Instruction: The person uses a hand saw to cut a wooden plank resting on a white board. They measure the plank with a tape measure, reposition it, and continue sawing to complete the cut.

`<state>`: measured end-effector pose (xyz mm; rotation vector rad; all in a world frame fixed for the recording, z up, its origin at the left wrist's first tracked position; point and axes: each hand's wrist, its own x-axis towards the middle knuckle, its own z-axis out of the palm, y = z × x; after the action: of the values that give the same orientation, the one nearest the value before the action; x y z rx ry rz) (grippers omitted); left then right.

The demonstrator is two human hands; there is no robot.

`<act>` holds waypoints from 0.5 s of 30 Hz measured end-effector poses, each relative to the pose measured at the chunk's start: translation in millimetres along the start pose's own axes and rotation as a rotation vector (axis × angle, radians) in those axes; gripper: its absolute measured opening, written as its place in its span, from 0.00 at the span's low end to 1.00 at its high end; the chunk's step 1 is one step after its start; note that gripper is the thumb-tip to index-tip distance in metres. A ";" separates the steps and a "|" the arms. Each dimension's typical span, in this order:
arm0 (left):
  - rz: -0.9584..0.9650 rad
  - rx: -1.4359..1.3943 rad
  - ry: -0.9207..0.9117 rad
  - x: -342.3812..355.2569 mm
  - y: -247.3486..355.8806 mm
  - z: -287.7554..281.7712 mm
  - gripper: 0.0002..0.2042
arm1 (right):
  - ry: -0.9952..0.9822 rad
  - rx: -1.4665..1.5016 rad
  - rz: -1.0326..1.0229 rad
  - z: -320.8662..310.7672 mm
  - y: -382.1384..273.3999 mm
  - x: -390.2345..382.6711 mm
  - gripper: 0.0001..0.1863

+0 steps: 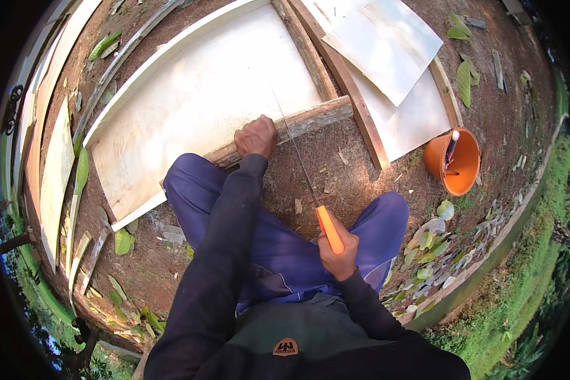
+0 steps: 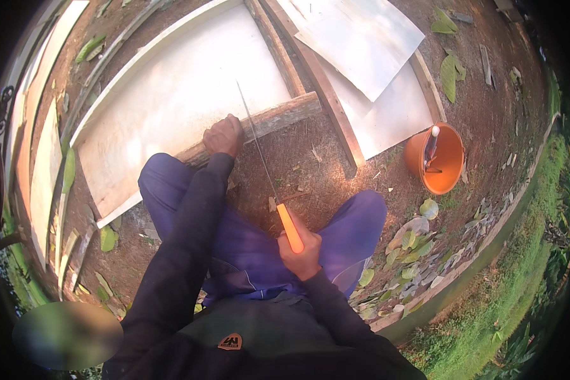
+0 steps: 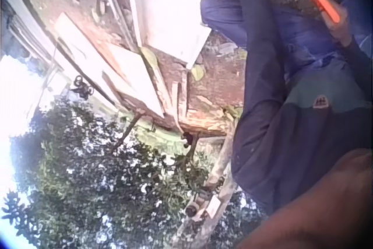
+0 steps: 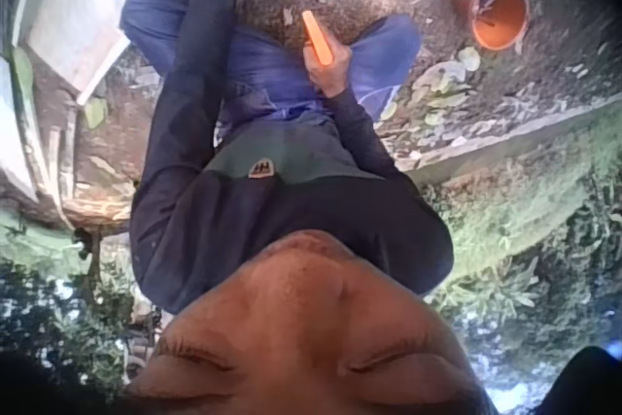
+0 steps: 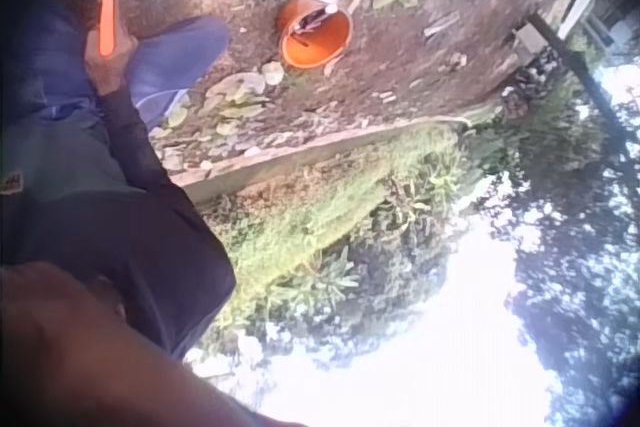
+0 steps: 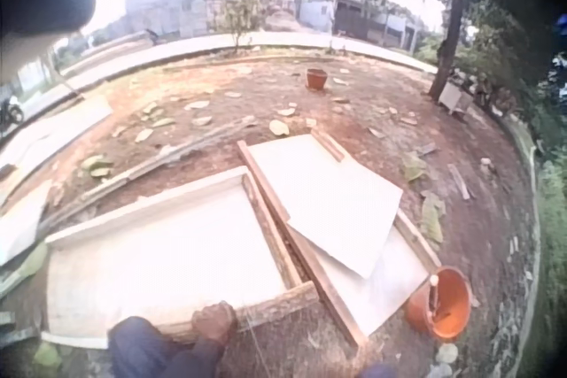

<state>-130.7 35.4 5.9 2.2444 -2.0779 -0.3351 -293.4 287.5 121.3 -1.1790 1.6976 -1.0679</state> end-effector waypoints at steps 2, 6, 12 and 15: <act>0.068 0.025 0.034 2.9 7.0 3.1 0.24 | 0.042 0.015 -0.046 36.0 5.4 69.4 0.28; 0.131 0.087 0.094 10.9 -5.9 14.0 0.24 | 0.064 -0.015 -0.095 56.4 2.2 102.6 0.26; -0.046 -0.031 -0.057 -1.6 9.6 -8.9 0.25 | 0.030 -0.010 -0.087 -12.6 14.8 -23.1 0.30; -0.006 -0.005 0.027 5.4 5.4 -2.2 0.25 | 0.098 0.008 -0.194 28.2 21.6 40.7 0.31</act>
<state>-135.2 29.4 8.6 2.2393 -2.0557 -0.3089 -283.9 247.6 86.1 -1.3258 1.6764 -1.2675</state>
